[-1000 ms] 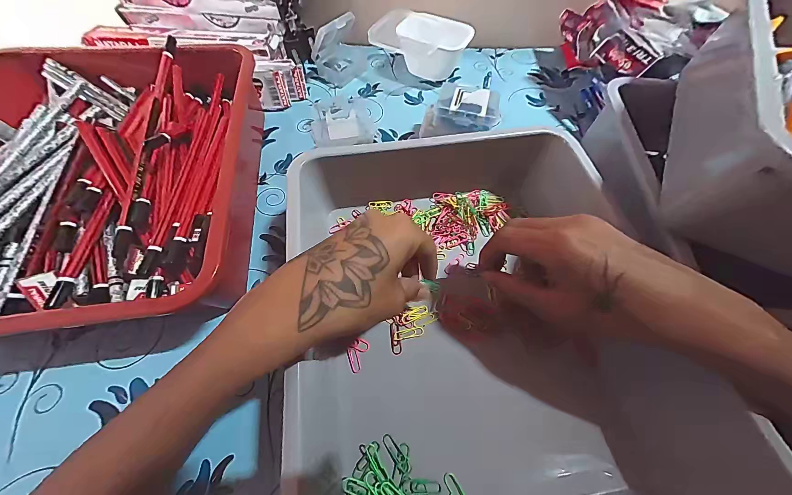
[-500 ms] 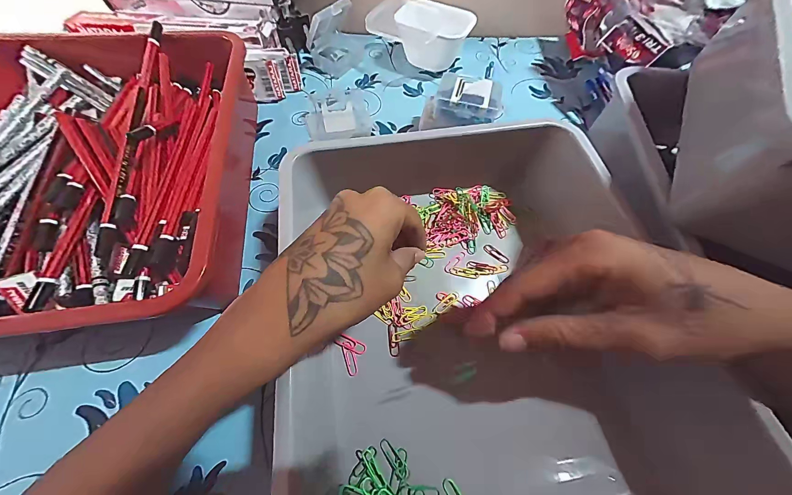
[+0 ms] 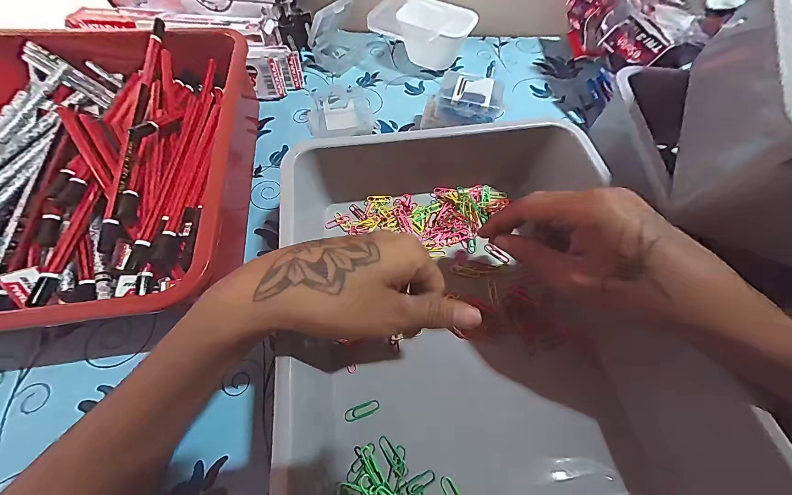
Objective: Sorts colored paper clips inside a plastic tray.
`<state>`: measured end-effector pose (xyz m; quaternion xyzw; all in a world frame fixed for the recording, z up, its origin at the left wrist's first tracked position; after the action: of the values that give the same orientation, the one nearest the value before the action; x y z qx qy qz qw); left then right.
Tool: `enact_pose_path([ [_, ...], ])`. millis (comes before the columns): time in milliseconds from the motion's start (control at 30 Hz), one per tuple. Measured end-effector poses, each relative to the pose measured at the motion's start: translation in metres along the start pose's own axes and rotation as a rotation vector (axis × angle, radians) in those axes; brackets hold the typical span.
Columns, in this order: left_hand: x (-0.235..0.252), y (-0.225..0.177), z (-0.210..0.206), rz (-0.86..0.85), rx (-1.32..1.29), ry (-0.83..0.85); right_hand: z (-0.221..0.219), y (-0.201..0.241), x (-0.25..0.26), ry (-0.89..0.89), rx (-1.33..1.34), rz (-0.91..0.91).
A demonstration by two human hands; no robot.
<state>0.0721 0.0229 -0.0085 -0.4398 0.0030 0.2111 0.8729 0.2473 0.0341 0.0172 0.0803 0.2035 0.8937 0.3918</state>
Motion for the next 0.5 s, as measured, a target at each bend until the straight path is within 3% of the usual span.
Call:
enact_pose_path([
  [100,0.0,0.007,0.006,0.155,0.294,-0.219,-0.008,-0.003,0.0,0.12,-0.106,-0.039],
  [167,-0.001,0.011,0.002,0.187,0.45,-0.269,-0.014,-0.006,0.0,0.193,-0.143,-0.043],
  [500,-0.003,0.009,-0.008,0.416,0.564,-0.146,-0.017,-0.002,0.0,0.194,-0.187,0.065],
])
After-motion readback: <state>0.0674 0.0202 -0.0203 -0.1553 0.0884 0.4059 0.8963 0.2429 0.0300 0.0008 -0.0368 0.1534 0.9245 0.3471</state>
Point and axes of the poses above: each hand's wrist, its own x-axis towards the middle knuckle, its own z-axis out of the back of the hand, y = z × x, the point moved 6 cm from there along x, towards the middle knuckle, and after that the axes turned 13 degrees about y, right-handed, at the moved point
